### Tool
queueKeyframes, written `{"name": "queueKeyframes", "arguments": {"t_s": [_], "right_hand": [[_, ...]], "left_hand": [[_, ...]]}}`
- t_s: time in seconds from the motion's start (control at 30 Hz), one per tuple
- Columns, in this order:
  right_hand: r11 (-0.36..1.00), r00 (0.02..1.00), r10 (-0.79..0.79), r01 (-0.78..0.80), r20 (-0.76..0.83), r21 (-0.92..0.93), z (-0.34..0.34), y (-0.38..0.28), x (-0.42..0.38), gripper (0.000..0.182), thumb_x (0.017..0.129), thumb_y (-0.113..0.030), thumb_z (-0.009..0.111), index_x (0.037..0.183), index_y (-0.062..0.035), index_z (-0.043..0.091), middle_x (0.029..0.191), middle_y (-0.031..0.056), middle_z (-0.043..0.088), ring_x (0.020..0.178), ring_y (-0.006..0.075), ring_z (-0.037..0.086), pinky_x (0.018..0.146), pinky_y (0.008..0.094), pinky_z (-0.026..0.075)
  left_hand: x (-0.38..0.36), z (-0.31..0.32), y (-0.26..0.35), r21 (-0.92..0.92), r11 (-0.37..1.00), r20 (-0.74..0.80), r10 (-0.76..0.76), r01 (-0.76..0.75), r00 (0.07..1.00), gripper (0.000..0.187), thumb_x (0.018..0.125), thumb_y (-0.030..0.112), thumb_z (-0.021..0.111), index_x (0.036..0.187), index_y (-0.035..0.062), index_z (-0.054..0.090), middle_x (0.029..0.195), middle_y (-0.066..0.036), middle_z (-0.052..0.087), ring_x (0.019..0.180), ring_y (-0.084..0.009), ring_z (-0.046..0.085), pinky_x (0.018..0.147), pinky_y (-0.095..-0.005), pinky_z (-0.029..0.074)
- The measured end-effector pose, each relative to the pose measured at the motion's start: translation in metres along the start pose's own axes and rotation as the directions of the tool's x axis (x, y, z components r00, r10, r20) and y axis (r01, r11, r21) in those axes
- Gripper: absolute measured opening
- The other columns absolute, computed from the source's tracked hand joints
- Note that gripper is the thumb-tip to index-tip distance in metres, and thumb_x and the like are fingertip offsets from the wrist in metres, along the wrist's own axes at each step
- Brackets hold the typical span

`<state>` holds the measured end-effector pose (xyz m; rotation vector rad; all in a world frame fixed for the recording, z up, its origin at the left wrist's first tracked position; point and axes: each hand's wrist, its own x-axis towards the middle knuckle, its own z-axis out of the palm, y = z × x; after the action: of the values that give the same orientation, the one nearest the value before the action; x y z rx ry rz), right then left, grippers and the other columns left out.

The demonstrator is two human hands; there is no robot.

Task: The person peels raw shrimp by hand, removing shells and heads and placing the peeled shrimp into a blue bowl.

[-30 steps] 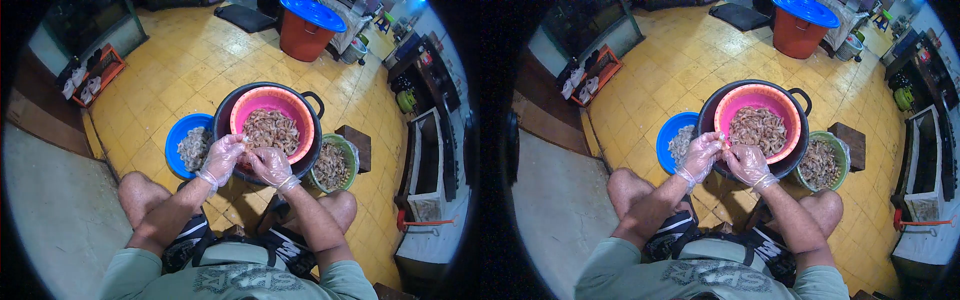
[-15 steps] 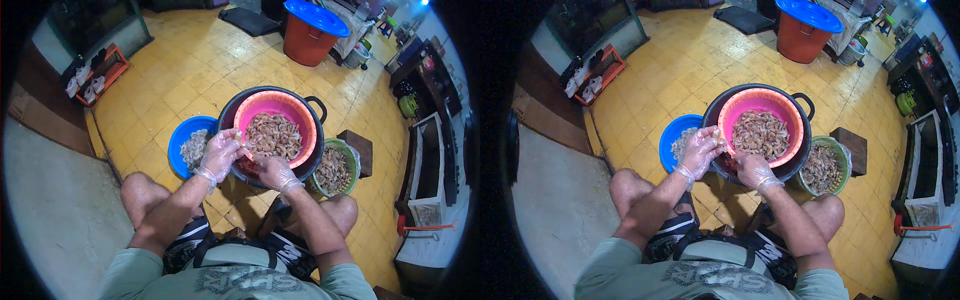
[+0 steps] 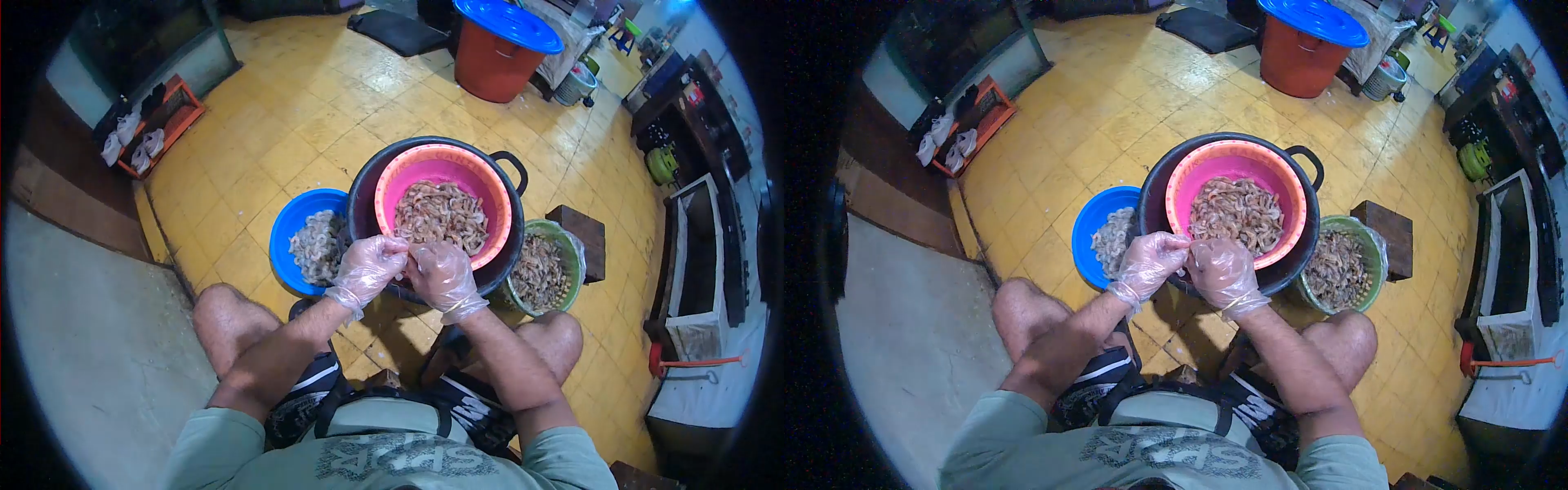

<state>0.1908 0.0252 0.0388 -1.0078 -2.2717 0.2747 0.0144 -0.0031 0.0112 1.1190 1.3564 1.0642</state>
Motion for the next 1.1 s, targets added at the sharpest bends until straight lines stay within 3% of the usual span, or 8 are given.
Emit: {"name": "queueKeyframes", "arguments": {"t_s": [0.2,0.47,0.5,0.53,0.63,0.77,0.87,1.1], "right_hand": [[1.000,1.000,0.018,-0.018,-0.003,0.022,0.000,-0.002,0.000,0.011,0.079,-0.015,0.072,0.081,-0.0059,0.066,0.071,0.0158,0.065,0.069,0.0373,0.065,0.065,0.0502,0.052],[0.939,0.954,0.270,-0.291,0.133,0.184,-0.005,0.004,0.005,0.013,0.085,-0.014,0.067,0.086,-0.0020,0.070,0.081,0.0228,0.068,0.079,0.0398,0.069,0.073,0.0509,0.054],[0.917,0.942,0.308,-0.332,0.135,0.224,-0.005,0.008,0.005,0.014,0.087,-0.014,0.067,0.088,-0.0010,0.071,0.072,0.0176,0.068,0.070,0.0310,0.070,0.067,0.0440,0.054],[0.917,0.942,0.307,-0.331,0.135,0.224,-0.007,0.010,0.006,0.014,0.087,-0.014,0.067,0.088,-0.0010,0.071,0.072,0.0176,0.068,0.070,0.0310,0.070,0.067,0.0440,0.054],[0.475,0.750,0.538,-0.648,0.386,0.595,-0.010,0.018,0.006,0.021,0.095,-0.020,0.067,0.087,-0.0011,0.070,0.071,-0.0018,0.062,0.067,0.0048,0.057,0.061,0.0252,0.049],[0.302,0.718,0.446,-0.682,0.534,0.666,-0.008,0.014,0.002,0.018,0.097,-0.020,0.068,0.097,-0.0016,0.071,0.082,-0.0004,0.067,0.071,0.0057,0.059,0.062,0.0250,0.050],[0.374,0.778,0.463,-0.606,0.425,0.702,-0.003,0.008,0.000,0.016,0.096,-0.016,0.070,0.097,-0.0006,0.071,0.084,0.0014,0.069,0.072,0.0069,0.061,0.063,0.0257,0.051],[0.653,0.894,0.434,-0.401,0.116,0.643,0.008,0.000,-0.005,0.010,0.092,-0.007,0.070,0.097,0.0012,0.069,0.083,0.0079,0.071,0.073,0.0130,0.067,0.064,0.0303,0.054]], "left_hand": [[-0.006,0.004,0.013,0.271,0.955,-0.018,0.127,-0.118,0.992,0.019,0.092,0.013,0.075,0.106,0.0009,0.075,0.096,-0.007,0.077,0.087,-0.0088,0.069,0.081,-0.0264,0.057],[-0.007,0.000,0.017,0.161,0.975,0.043,0.145,-0.150,0.989,0.021,0.092,0.010,0.071,0.111,0.0018,0.073,0.104,-0.010,0.076,0.091,-0.0137,0.072,0.082,-0.0291,0.059],[-0.005,-0.002,0.017,0.069,0.987,0.070,0.140,-0.145,0.988,0.021,0.094,0.007,0.069,0.113,0.0008,0.072,0.110,-0.010,0.075,0.092,-0.0129,0.071,0.081,-0.0286,0.059],[-0.003,-0.003,0.016,0.069,0.987,0.069,0.140,-0.145,0.988,0.021,0.094,0.007,0.069,0.113,0.0008,0.072,0.110,-0.010,0.075,0.092,-0.0129,0.071,0.081,-0.0286,0.059],[0.003,-0.004,0.010,-0.174,0.978,0.055,0.127,-0.116,0.990,0.019,0.094,-0.003,0.064,0.112,-0.0006,0.070,0.121,-0.011,0.070,0.095,-0.0121,0.068,0.078,-0.0262,0.058],[0.003,-0.001,0.000,-0.117,0.981,0.033,0.158,-0.153,0.987,0.014,0.095,0.001,0.068,0.109,-0.0015,0.068,0.113,-0.009,0.070,0.095,-0.0130,0.067,0.079,-0.0282,0.060],[0.003,0.002,-0.006,-0.101,0.980,-0.022,0.171,-0.173,0.985,0.020,0.093,0.000,0.069,0.113,-0.0022,0.070,0.116,-0.011,0.072,0.099,-0.0128,0.068,0.080,-0.0280,0.059],[-0.003,0.001,0.010,-0.323,0.944,0.003,-0.071,0.069,0.997,0.029,0.095,0.007,0.071,0.121,-0.0045,0.066,0.112,-0.010,0.070,0.094,-0.0139,0.068,0.079,-0.0267,0.060]]}}
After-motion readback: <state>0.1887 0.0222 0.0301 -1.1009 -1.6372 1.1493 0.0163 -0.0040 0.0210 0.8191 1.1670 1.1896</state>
